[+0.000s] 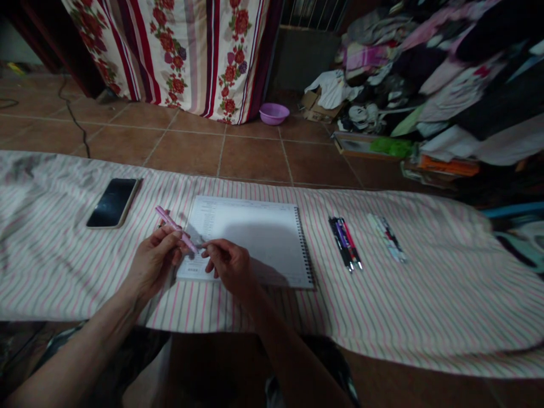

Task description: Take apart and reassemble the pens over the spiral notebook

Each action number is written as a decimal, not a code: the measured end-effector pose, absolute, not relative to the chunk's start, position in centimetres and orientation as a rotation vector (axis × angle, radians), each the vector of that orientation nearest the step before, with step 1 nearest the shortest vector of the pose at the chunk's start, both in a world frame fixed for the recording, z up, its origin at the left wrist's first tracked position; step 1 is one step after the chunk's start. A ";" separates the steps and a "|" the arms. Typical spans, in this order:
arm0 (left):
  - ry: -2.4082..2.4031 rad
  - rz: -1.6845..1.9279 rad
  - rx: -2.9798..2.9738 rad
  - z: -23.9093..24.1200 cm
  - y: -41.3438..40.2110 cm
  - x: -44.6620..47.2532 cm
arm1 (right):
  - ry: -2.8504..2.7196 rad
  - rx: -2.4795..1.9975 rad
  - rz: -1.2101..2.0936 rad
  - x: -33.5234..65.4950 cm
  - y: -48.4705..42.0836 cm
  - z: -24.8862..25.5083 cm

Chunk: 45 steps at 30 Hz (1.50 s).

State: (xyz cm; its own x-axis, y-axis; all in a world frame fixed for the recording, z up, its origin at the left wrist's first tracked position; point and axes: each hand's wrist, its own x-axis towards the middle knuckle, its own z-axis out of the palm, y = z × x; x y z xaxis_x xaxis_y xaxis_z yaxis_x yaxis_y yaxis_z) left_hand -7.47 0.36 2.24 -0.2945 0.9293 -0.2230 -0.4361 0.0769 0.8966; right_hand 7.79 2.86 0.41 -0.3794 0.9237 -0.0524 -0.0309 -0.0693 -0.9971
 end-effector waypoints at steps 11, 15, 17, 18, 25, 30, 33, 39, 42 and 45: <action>1.070 1.481 0.430 2.5 -0.1 -6.2 | -1.227 -0.986 1.674 7.4 3.0 0.1; 1.062 1.406 0.320 2.9 -0.3 -5.7 | -1.195 -1.021 1.587 7.3 3.0 -0.2; 1.059 1.395 0.288 2.9 -0.4 -5.6 | -1.189 -1.032 1.568 7.3 3.0 -0.2; 1.059 1.394 0.280 2.9 -0.5 -5.5 | -1.188 -1.031 1.567 7.3 3.0 -0.2; 1.001 1.380 0.262 2.5 -0.7 -5.5 | -1.157 -1.043 1.556 7.2 2.8 0.3; 0.961 1.379 0.273 2.2 -0.9 -5.6 | -1.113 -1.028 1.562 7.1 3.0 0.1; 0.956 1.375 0.295 2.3 -1.0 -5.7 | -1.088 -1.037 1.555 7.1 3.0 0.1; 0.977 1.322 0.360 2.8 -1.4 -6.1 | -0.982 -1.037 1.573 7.6 3.1 0.8; 0.949 1.295 0.429 2.7 -1.7 -6.5 | -0.924 -1.021 1.585 7.8 3.4 0.6; 0.964 1.241 0.513 2.6 -2.0 -7.0 | -0.933 -1.001 1.598 8.0 3.6 0.3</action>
State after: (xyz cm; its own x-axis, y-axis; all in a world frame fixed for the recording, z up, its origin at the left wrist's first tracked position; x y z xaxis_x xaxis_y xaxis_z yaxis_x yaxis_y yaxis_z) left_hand -6.98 -1.99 2.55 0.0224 0.9441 -0.3289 -0.5522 0.2859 0.7831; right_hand 7.96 3.62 0.33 -0.1669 0.9724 -0.1630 -0.3357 -0.2115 -0.9179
